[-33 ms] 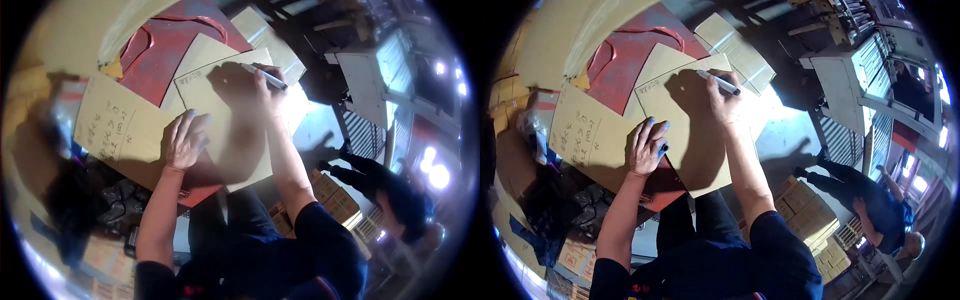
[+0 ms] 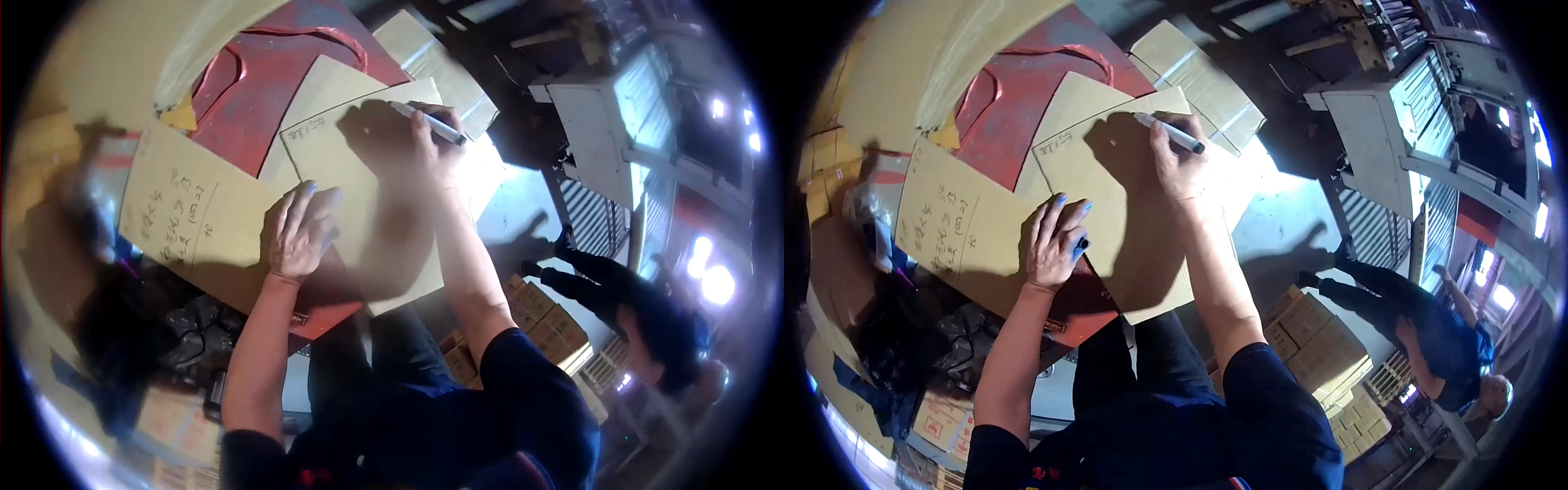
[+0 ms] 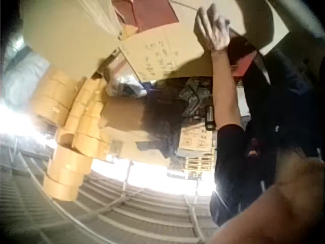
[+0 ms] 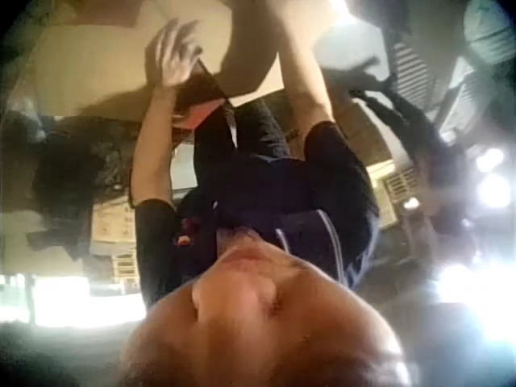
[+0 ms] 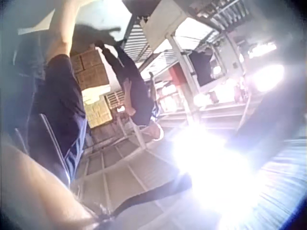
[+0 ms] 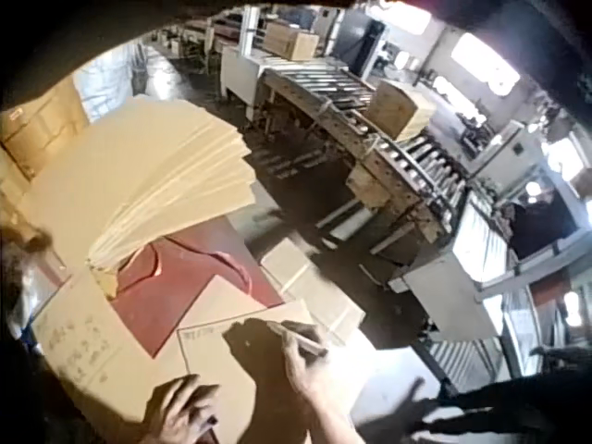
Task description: The person writes on cardboard pieces using a marker, handling the pieces one by one on a table.
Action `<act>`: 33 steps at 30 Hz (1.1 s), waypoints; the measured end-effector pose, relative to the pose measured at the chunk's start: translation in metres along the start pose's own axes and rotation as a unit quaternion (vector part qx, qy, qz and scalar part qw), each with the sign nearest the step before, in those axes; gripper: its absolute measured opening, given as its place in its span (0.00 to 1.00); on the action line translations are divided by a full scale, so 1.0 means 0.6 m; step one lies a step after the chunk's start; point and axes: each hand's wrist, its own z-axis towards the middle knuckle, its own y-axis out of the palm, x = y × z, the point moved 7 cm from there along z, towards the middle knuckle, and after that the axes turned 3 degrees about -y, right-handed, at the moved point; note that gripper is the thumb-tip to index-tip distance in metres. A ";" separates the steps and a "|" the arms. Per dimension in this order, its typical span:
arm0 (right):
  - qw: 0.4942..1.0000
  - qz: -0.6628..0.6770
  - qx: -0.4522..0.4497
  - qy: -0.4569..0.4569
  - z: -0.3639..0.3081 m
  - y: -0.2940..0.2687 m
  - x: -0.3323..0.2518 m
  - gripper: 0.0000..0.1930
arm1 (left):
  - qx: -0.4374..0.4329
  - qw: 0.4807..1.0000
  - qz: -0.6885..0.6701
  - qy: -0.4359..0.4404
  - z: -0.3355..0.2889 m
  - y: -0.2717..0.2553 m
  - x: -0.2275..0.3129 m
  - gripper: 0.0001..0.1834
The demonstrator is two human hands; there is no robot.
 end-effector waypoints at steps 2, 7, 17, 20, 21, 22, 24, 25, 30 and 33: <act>0.999 -0.009 0.032 -0.029 0.004 -0.004 0.010 0.10 | -0.001 1.000 -0.001 0.006 0.001 0.004 0.001 0.15; 0.995 -0.063 0.061 -0.048 0.017 -0.008 0.004 0.10 | -0.011 0.998 0.033 0.044 0.012 -0.002 0.009 0.14; 0.987 -0.072 0.125 -0.068 0.026 -0.013 0.018 0.10 | -0.011 0.998 0.043 0.050 0.011 -0.002 0.008 0.11; 0.988 -0.065 0.128 -0.063 0.026 -0.014 0.017 0.11 | -0.012 0.997 0.047 0.054 0.013 -0.003 0.010 0.12; 0.988 -0.065 0.127 -0.063 0.026 -0.015 0.016 0.11 | -0.012 0.997 0.047 0.053 0.013 -0.002 0.011 0.12; 0.988 -0.075 0.125 -0.056 0.026 -0.013 0.015 0.10 | -0.006 0.998 0.045 0.053 0.011 -0.003 0.009 0.12; 0.989 -0.080 0.119 -0.043 0.025 -0.014 0.017 0.10 | -0.001 0.998 0.038 0.052 0.011 -0.001 0.007 0.13; 0.990 -0.072 0.114 -0.034 0.022 -0.013 0.019 0.10 | -0.004 0.998 0.039 0.049 0.008 -0.001 0.007 0.13; 0.988 -0.114 0.107 -0.012 0.024 -0.023 0.017 0.10 | -0.003 1.000 0.003 -0.011 -0.002 0.009 -0.006 0.18; 0.991 -0.100 0.090 -0.003 0.020 -0.006 0.014 0.10 | -0.023 0.999 0.035 -0.006 -0.009 0.005 -0.019 0.16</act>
